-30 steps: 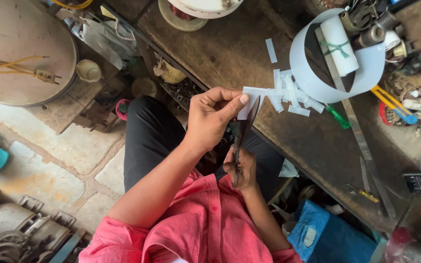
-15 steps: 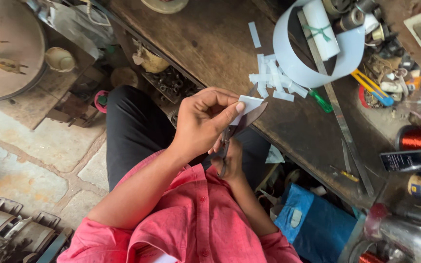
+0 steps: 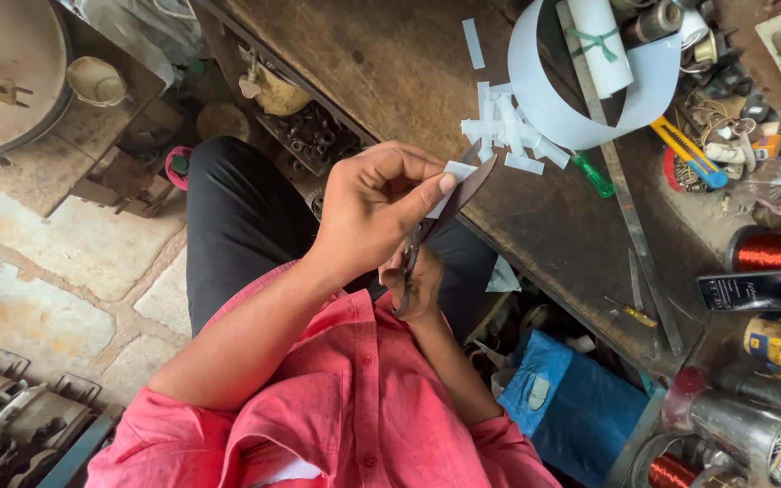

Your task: The person folds a long strip of white paper on a workbench, then uses scissors to cut the strip into many small rectangular pieces. The cut pieces accumulate on the bench as the person continues cutting.

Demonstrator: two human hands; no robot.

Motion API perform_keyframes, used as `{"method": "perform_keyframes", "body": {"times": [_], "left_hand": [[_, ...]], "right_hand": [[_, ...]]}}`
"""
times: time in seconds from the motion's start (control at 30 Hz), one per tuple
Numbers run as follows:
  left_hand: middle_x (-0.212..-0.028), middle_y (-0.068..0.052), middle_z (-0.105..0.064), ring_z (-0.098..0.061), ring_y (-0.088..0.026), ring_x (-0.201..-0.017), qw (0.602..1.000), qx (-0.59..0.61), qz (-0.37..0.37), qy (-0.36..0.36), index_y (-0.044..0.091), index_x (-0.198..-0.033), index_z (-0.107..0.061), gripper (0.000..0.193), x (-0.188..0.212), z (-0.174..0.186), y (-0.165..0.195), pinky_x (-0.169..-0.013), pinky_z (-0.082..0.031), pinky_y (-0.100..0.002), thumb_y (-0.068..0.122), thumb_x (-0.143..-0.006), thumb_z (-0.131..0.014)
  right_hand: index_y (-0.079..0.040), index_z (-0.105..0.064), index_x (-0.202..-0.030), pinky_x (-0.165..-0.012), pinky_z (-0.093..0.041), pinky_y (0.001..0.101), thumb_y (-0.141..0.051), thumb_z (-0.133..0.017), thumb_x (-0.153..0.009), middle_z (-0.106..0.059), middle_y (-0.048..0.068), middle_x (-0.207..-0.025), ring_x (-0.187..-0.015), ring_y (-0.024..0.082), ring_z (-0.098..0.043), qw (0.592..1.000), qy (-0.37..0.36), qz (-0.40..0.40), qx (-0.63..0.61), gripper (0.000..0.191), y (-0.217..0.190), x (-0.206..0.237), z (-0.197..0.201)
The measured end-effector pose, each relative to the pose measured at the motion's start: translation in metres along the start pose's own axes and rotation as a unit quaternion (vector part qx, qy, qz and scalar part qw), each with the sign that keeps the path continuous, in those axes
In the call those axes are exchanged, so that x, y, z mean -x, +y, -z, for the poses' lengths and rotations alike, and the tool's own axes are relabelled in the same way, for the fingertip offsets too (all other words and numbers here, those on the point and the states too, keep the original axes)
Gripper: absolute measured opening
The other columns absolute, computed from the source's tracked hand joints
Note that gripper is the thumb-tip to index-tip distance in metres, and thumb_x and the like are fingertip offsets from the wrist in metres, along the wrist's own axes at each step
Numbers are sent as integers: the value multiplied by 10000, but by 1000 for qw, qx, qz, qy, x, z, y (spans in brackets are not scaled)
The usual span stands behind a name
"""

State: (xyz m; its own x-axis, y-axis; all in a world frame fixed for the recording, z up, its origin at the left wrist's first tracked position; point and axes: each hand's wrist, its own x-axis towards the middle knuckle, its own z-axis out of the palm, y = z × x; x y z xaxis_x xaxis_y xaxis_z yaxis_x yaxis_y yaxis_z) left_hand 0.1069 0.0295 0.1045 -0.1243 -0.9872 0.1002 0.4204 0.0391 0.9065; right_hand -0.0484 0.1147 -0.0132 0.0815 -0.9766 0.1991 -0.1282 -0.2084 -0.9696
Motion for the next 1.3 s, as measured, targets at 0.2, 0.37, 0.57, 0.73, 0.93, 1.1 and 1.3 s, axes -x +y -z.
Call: {"method": "perform_keyframes", "body": {"times": [0.2,0.37,0.57,0.73,0.93,1.1,1.3], "left_hand": [[-1005,-38,-720,-670,-55,-854,1000,-3,30,-1,-26,-964,-758,95,-3,-3,-7,-751,-570,-216,67,-947,-760],[-896,-20,-751,-670,-52,-790,998,-59,16,7,-20,-927,-754,131,-25,-3,-35,-706,-555,-221,108,-922,-784],[-735,-4,-725,-609,-48,-635,985,-118,125,20,5,-927,-775,197,-54,-19,-80,-572,-498,-236,199,-898,-787],[-723,-4,-708,-580,-47,-623,980,-139,142,14,-6,-929,-784,191,-53,-23,-98,-568,-480,-241,184,-906,-783],[-744,-15,-735,-623,-65,-622,986,-98,133,-13,-1,-951,-783,208,-63,-23,-90,-581,-506,-250,205,-943,-756],[-781,-58,-766,-729,-127,-643,933,-347,-50,-78,43,-1002,-798,180,-101,-43,-101,-601,-565,-297,186,-896,-776],[-1118,-181,-721,-661,-313,-1048,818,-554,-137,-73,43,-1175,-701,704,-141,-67,-120,-930,-521,-440,613,-774,-800]], "right_hand": [[-87,-552,-798,-558,-434,254,-559,-732,-967,-599,-1,-619,-560,103,-582,998,19,-13,55,532,6,4,0],[-77,-521,-949,-620,-469,272,-629,-654,-997,-586,19,-747,-656,130,-582,999,27,-27,13,570,15,-1,3],[-39,-544,-953,-513,-429,269,-746,-593,-908,-476,-4,-707,-559,130,-554,988,79,-114,-65,709,35,-14,15],[-19,-544,-922,-479,-426,273,-691,-620,-922,-477,11,-676,-518,126,-520,985,95,-121,-81,676,48,-5,17],[-51,-547,-924,-494,-451,261,-631,-646,-944,-513,3,-684,-546,109,-555,986,102,-110,-79,589,42,-3,34],[-75,-519,-840,-508,-484,271,-496,-777,-907,-580,14,-710,-563,119,-590,980,113,-140,80,498,7,19,112],[-78,-623,-863,-585,-493,460,-534,-829,-824,-653,126,-670,-641,363,-660,821,107,-216,518,502,-62,57,200]]}}
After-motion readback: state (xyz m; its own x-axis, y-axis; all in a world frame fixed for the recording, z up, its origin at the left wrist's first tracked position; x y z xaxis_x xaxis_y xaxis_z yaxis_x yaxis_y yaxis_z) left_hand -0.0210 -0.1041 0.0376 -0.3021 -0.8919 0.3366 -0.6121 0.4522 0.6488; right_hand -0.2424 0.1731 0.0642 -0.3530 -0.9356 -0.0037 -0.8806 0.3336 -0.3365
